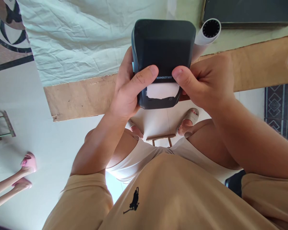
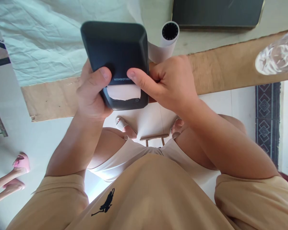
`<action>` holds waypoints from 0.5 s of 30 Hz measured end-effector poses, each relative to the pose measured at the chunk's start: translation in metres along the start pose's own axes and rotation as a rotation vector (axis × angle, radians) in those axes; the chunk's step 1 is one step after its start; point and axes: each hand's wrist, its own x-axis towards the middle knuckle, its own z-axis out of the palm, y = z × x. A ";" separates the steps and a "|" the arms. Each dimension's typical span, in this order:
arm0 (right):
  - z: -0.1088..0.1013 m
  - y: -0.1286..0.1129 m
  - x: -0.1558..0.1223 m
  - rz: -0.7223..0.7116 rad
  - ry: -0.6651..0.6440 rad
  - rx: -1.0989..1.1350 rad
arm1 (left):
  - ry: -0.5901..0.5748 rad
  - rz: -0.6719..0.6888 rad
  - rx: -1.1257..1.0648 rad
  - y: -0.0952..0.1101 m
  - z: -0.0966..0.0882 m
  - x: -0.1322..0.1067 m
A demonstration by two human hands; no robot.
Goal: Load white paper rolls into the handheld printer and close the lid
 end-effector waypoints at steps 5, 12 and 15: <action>0.001 -0.002 0.001 0.017 -0.006 0.016 | -0.047 -0.004 0.021 0.000 -0.004 0.002; 0.003 0.002 0.001 0.027 -0.004 0.050 | -0.095 -0.004 0.038 -0.001 -0.010 0.002; 0.002 0.002 0.001 0.028 -0.010 0.059 | -0.092 -0.007 0.025 -0.001 -0.009 0.002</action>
